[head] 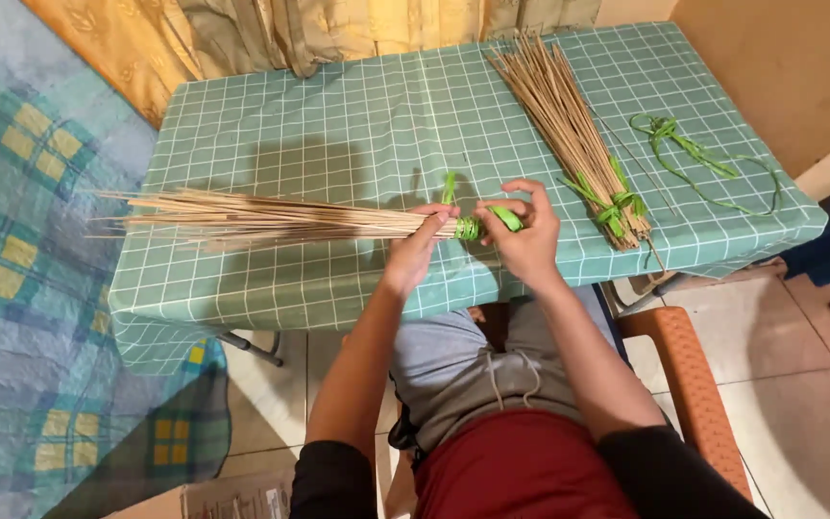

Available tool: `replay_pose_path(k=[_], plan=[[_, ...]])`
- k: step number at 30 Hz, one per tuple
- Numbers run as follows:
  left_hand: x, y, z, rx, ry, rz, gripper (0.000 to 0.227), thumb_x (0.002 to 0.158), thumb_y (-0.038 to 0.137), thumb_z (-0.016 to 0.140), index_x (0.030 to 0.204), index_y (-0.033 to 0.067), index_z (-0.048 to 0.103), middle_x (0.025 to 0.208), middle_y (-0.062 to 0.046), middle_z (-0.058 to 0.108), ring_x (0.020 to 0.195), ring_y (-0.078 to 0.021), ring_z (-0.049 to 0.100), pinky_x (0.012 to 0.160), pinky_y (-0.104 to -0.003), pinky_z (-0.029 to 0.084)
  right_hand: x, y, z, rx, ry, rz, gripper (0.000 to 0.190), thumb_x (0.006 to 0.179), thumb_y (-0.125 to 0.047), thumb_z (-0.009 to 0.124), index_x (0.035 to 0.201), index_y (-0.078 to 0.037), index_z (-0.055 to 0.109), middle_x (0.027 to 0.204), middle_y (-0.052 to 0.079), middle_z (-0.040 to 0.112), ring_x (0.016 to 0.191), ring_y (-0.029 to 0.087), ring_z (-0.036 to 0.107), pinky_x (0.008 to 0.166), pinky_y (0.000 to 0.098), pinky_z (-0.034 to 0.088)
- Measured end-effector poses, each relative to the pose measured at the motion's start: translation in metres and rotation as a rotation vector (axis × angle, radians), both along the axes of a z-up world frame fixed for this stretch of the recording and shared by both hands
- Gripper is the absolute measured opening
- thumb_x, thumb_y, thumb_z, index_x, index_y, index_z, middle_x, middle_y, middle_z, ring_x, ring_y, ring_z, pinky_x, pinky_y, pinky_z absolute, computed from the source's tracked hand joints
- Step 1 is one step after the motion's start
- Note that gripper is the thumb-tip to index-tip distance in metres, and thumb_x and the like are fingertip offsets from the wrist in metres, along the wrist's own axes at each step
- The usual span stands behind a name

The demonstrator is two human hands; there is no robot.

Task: Organizing thin wooden sticks into bundles and tying them together with green plastic strips.

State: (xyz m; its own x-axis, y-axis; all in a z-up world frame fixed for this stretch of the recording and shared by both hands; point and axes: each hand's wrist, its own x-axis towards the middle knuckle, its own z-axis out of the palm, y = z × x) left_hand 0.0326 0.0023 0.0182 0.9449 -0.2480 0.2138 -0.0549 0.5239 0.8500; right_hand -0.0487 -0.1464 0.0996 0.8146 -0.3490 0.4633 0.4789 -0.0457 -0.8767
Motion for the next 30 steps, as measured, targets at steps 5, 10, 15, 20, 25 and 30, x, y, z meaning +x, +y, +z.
replay_pose_path(k=[5,10,15,20,25,30], plan=[[0.004,-0.001,-0.001,0.02,-0.094,-0.041,0.018,0.091,0.009,0.075,0.108,0.0024,0.076,0.105,-0.021,0.075,0.099,-0.0186,0.069,0.082,-0.027,0.053,-0.001,0.001,0.0,0.088,0.016,0.028,0.044,0.091,0.008,0.075,0.123,0.004,0.046,0.092,0.027,0.073,0.056,0.02,0.07,0.041,0.0273,0.061],[0.004,-0.004,-0.011,-0.003,-0.038,-0.067,0.027,0.091,0.008,0.075,0.116,0.0004,0.074,0.1,-0.02,0.076,0.096,-0.0173,0.071,0.085,-0.028,0.055,0.007,0.005,-0.019,0.151,0.052,-0.02,0.04,0.09,0.006,0.079,0.121,0.002,0.054,0.093,0.025,0.074,0.064,0.02,0.073,0.039,0.0229,0.057],[-0.009,-0.01,0.009,-0.085,0.013,-0.03,0.032,0.094,0.009,0.073,0.123,0.0056,0.06,0.098,-0.017,0.073,0.098,-0.0197,0.07,0.09,-0.031,0.052,0.018,0.001,-0.037,0.082,-0.021,-0.052,0.014,0.087,0.006,0.083,0.098,0.003,0.076,0.086,0.018,0.075,0.062,0.013,0.069,0.043,0.0246,0.055],[-0.001,-0.015,-0.04,-0.092,0.156,0.087,0.024,0.09,0.009,0.08,0.111,0.0074,0.069,0.101,-0.011,0.072,0.098,-0.0165,0.068,0.095,-0.034,0.05,0.02,0.0,-0.042,-0.052,-0.086,-0.018,0.013,0.089,0.008,0.08,0.098,-0.001,0.08,0.082,0.014,0.071,0.069,0.016,0.071,0.058,0.028,0.057],[-0.027,-0.007,0.007,0.064,0.137,0.141,0.025,0.085,0.006,0.083,0.109,0.0045,0.073,0.103,-0.01,0.072,0.099,-0.0163,0.067,0.097,-0.036,0.051,0.018,-0.003,-0.044,-0.107,0.071,0.005,0.015,0.089,0.008,0.077,0.097,-0.004,0.081,0.077,0.008,0.072,0.066,0.008,0.066,0.061,0.0233,0.054],[-0.023,-0.017,0.01,0.146,-0.012,0.104,0.026,0.077,0.008,0.089,0.095,0.0027,0.072,0.09,-0.01,0.068,0.091,-0.0164,0.065,0.087,-0.035,0.053,0.026,-0.009,-0.056,-0.021,0.168,0.084,0.041,0.084,0.008,0.078,0.123,0.0,0.067,0.08,0.011,0.073,0.063,0.01,0.067,0.062,0.0225,0.054]])
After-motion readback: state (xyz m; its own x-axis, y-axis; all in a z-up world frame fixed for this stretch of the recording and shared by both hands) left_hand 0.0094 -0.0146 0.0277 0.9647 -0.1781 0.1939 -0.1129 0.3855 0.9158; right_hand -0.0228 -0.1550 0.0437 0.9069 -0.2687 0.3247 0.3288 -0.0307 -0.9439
